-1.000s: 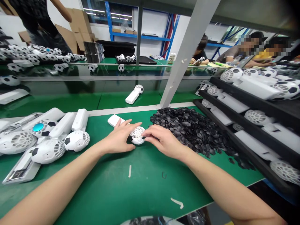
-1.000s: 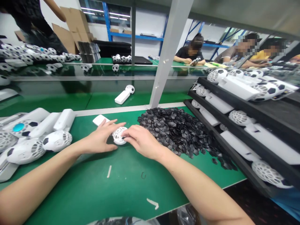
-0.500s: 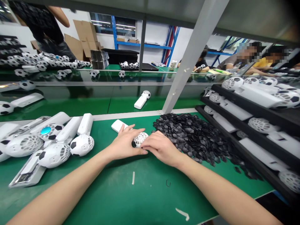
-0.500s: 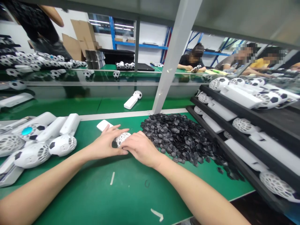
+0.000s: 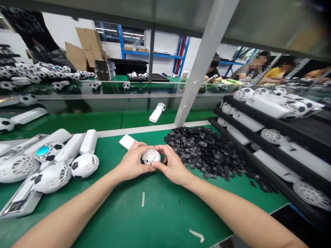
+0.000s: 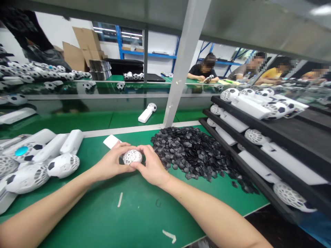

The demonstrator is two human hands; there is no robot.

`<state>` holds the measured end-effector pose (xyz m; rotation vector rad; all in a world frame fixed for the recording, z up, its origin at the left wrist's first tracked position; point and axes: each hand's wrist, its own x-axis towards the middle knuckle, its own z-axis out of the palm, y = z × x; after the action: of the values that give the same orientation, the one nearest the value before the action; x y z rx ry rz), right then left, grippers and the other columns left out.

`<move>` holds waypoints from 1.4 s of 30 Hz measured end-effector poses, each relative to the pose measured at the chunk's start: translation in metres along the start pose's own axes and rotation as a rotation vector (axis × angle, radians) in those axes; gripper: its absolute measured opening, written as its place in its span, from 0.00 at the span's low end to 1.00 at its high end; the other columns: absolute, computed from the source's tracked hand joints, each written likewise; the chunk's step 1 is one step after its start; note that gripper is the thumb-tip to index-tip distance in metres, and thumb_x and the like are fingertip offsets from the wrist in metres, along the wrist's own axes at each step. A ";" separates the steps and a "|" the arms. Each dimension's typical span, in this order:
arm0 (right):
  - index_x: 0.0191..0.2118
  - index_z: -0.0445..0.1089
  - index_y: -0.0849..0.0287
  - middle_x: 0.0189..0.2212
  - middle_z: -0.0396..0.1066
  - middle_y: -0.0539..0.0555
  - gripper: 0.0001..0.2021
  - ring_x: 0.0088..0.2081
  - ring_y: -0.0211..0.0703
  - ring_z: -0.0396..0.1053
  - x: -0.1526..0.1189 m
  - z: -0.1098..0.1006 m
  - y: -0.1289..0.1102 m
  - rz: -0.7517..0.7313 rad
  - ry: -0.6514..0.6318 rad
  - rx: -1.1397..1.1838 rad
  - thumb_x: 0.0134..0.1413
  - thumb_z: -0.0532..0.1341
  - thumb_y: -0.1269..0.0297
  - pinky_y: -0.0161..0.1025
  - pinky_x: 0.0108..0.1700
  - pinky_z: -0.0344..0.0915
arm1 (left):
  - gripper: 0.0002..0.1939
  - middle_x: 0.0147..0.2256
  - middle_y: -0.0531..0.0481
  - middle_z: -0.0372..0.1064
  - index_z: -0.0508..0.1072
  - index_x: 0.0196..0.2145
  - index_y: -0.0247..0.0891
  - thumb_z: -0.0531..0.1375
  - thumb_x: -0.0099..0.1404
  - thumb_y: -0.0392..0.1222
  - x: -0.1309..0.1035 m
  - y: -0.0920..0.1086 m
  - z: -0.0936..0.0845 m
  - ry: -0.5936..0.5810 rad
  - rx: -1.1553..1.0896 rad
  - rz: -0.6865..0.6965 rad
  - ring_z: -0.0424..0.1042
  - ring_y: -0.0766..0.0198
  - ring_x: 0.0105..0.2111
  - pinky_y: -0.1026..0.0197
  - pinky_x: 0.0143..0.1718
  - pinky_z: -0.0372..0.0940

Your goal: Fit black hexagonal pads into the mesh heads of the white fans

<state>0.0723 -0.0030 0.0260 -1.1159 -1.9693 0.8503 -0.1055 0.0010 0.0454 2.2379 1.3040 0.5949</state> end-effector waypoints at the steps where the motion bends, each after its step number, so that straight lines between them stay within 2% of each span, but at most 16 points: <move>1: 0.45 0.62 0.57 0.42 0.64 0.55 0.16 0.44 0.43 0.64 0.003 -0.003 0.002 -0.018 -0.003 0.006 0.49 0.60 0.67 0.38 0.39 0.65 | 0.29 0.47 0.44 0.63 0.65 0.50 0.40 0.63 0.50 0.49 -0.002 -0.001 0.001 -0.011 0.004 0.010 0.57 0.50 0.51 0.47 0.52 0.53; 3: 0.41 0.66 0.58 0.39 0.66 0.54 0.09 0.42 0.40 0.64 0.013 -0.014 0.009 -0.063 0.011 -0.049 0.53 0.58 0.67 0.38 0.40 0.64 | 0.33 0.52 0.43 0.60 0.61 0.53 0.40 0.62 0.50 0.51 -0.004 -0.004 0.003 -0.027 0.027 0.026 0.51 0.48 0.56 0.43 0.57 0.45; 6: 0.36 0.71 0.58 0.35 0.68 0.54 0.06 0.40 0.42 0.63 0.028 -0.033 0.019 -0.079 0.047 -0.431 0.54 0.58 0.65 0.41 0.44 0.61 | 0.35 0.53 0.42 0.59 0.61 0.53 0.39 0.62 0.49 0.55 -0.006 -0.003 0.005 0.012 0.089 0.013 0.46 0.46 0.59 0.39 0.58 0.35; 8: 0.35 0.73 0.58 0.33 0.69 0.56 0.06 0.39 0.45 0.63 0.033 -0.039 0.024 -0.057 0.016 -0.649 0.51 0.61 0.65 0.43 0.43 0.61 | 0.32 0.53 0.42 0.60 0.62 0.51 0.40 0.61 0.51 0.55 -0.005 0.000 0.003 0.006 0.107 0.000 0.45 0.46 0.59 0.37 0.58 0.32; 10: 0.32 0.74 0.58 0.31 0.69 0.57 0.04 0.37 0.47 0.62 0.036 -0.039 0.027 -0.044 -0.022 -0.713 0.49 0.62 0.65 0.43 0.40 0.61 | 0.29 0.55 0.42 0.58 0.61 0.52 0.41 0.60 0.54 0.50 -0.004 0.003 0.000 -0.102 0.076 -0.008 0.40 0.46 0.61 0.36 0.57 0.34; 12: 0.30 0.73 0.59 0.29 0.70 0.58 0.03 0.35 0.47 0.63 0.036 -0.036 0.028 -0.043 -0.042 -0.716 0.49 0.62 0.67 0.42 0.39 0.60 | 0.31 0.57 0.41 0.53 0.58 0.55 0.41 0.59 0.54 0.45 -0.003 0.006 -0.002 -0.207 0.013 -0.025 0.35 0.46 0.61 0.37 0.56 0.40; 13: 0.30 0.73 0.59 0.29 0.69 0.57 0.02 0.35 0.46 0.63 0.036 -0.035 0.028 -0.043 -0.048 -0.715 0.49 0.62 0.68 0.42 0.38 0.60 | 0.31 0.58 0.41 0.52 0.57 0.55 0.40 0.59 0.54 0.44 -0.003 0.006 -0.003 -0.215 -0.018 -0.038 0.33 0.46 0.62 0.38 0.57 0.42; 17: 0.31 0.71 0.59 0.28 0.69 0.53 0.02 0.33 0.42 0.64 0.032 -0.035 0.024 -0.055 -0.076 -0.654 0.49 0.62 0.71 0.38 0.38 0.60 | 0.28 0.59 0.43 0.50 0.59 0.53 0.40 0.59 0.54 0.43 -0.003 0.003 -0.004 -0.155 -0.097 -0.023 0.30 0.50 0.62 0.43 0.58 0.42; 20: 0.37 0.69 0.58 0.30 0.69 0.51 0.06 0.33 0.38 0.65 0.026 -0.037 0.015 -0.103 -0.092 -0.519 0.52 0.59 0.72 0.35 0.38 0.62 | 0.31 0.60 0.48 0.47 0.56 0.55 0.42 0.57 0.53 0.34 -0.003 -0.002 -0.011 -0.322 -0.147 0.086 0.34 0.56 0.62 0.49 0.60 0.41; 22: 0.40 0.68 0.57 0.32 0.69 0.50 0.09 0.33 0.36 0.66 0.020 -0.037 0.009 -0.134 -0.095 -0.368 0.55 0.56 0.72 0.35 0.39 0.62 | 0.34 0.61 0.49 0.43 0.54 0.56 0.43 0.55 0.52 0.31 -0.004 -0.004 -0.016 -0.384 -0.168 0.122 0.36 0.58 0.62 0.52 0.60 0.41; 26: 0.36 0.67 0.57 0.27 0.67 0.47 0.07 0.25 0.33 0.65 0.012 -0.033 0.004 0.000 -0.137 -0.075 0.56 0.53 0.70 0.34 0.30 0.64 | 0.34 0.61 0.47 0.43 0.54 0.56 0.41 0.55 0.50 0.30 -0.006 -0.001 -0.014 -0.318 -0.185 0.085 0.38 0.58 0.62 0.53 0.60 0.42; 28: 0.37 0.66 0.58 0.26 0.67 0.48 0.05 0.26 0.35 0.67 0.010 -0.032 0.006 0.103 -0.180 0.074 0.54 0.55 0.68 0.33 0.28 0.64 | 0.32 0.60 0.46 0.45 0.56 0.54 0.41 0.54 0.50 0.30 -0.006 0.000 -0.011 -0.292 -0.191 0.056 0.39 0.58 0.62 0.52 0.60 0.44; 30: 0.39 0.66 0.59 0.27 0.68 0.49 0.07 0.29 0.37 0.69 0.010 -0.034 0.007 0.124 -0.219 0.160 0.54 0.56 0.68 0.34 0.28 0.65 | 0.32 0.60 0.46 0.46 0.56 0.54 0.41 0.54 0.49 0.30 -0.007 -0.001 -0.008 -0.276 -0.193 0.042 0.40 0.58 0.62 0.52 0.59 0.45; 35: 0.34 0.73 0.56 0.31 0.70 0.51 0.06 0.35 0.38 0.67 0.006 -0.036 0.001 -0.214 -0.104 -0.097 0.53 0.58 0.68 0.38 0.39 0.64 | 0.31 0.57 0.45 0.50 0.56 0.53 0.40 0.55 0.49 0.31 -0.008 -0.002 -0.003 -0.227 -0.164 0.082 0.40 0.58 0.61 0.52 0.60 0.43; 40: 0.34 0.71 0.58 0.29 0.71 0.49 0.04 0.31 0.36 0.67 -0.001 -0.032 -0.009 -0.240 -0.073 -0.061 0.50 0.62 0.69 0.34 0.36 0.65 | 0.30 0.57 0.44 0.50 0.57 0.53 0.39 0.58 0.52 0.35 -0.007 -0.001 0.002 -0.211 -0.174 0.069 0.39 0.56 0.61 0.51 0.60 0.43; 42: 0.33 0.71 0.59 0.29 0.71 0.50 0.03 0.33 0.36 0.67 -0.002 -0.030 -0.011 -0.311 -0.093 -0.088 0.51 0.60 0.72 0.35 0.38 0.64 | 0.30 0.57 0.44 0.50 0.56 0.53 0.39 0.58 0.52 0.35 -0.007 0.000 0.002 -0.203 -0.177 0.062 0.39 0.56 0.61 0.50 0.60 0.43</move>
<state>0.0929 -0.0035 0.0503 -0.7989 -2.2027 0.6653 -0.1073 -0.0052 0.0428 2.1365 1.0435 0.4713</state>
